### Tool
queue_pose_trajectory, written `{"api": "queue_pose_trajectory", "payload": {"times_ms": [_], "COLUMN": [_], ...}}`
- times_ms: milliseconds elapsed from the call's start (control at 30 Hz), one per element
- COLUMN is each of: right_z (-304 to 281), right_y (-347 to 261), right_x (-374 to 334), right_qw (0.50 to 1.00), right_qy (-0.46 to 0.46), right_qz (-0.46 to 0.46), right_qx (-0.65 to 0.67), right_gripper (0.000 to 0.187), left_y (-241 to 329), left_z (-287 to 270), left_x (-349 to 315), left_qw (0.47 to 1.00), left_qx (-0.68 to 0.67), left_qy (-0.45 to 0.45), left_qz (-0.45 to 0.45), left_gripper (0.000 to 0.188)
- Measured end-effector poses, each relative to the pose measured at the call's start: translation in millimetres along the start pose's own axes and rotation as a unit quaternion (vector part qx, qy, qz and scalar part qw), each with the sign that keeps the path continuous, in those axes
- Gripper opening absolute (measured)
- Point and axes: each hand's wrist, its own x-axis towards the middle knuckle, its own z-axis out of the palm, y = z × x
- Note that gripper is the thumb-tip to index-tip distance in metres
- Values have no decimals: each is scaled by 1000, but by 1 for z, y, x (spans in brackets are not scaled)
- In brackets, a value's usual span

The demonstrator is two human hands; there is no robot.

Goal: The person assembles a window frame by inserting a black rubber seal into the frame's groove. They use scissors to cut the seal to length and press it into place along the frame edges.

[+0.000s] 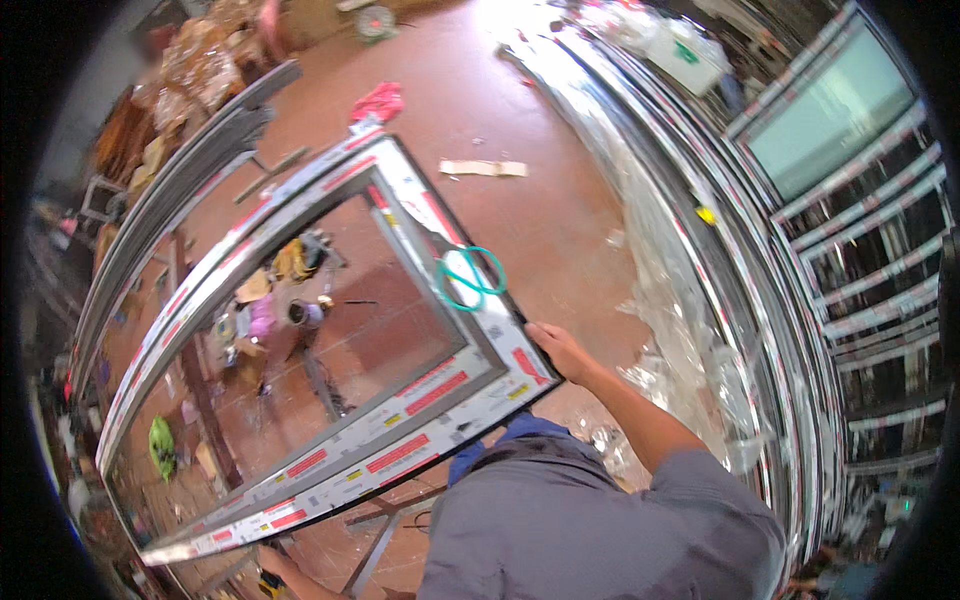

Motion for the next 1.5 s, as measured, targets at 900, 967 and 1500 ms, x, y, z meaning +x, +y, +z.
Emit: {"api": "queue_pose_trajectory", "payload": {"times_ms": [900, 967, 1500], "right_z": [-9, -8, -18], "right_y": [0, 2, 49], "right_x": [11, 10, -83], "right_qw": [984, 986, 999], "right_qy": [-163, -145, -18], "right_qz": [-40, -53, -33], "right_qx": [67, 59, 23], "right_gripper": [53, 52, 35], "left_y": [72, 72, 146], "left_z": [-68, -69, -80], "left_x": [12, 2, -41], "left_qw": [981, 978, 944], "left_qx": [191, 200, -117], "left_qy": [-24, -12, 34], "left_qz": [33, 53, -307], "left_gripper": [32, 30, 48]}}
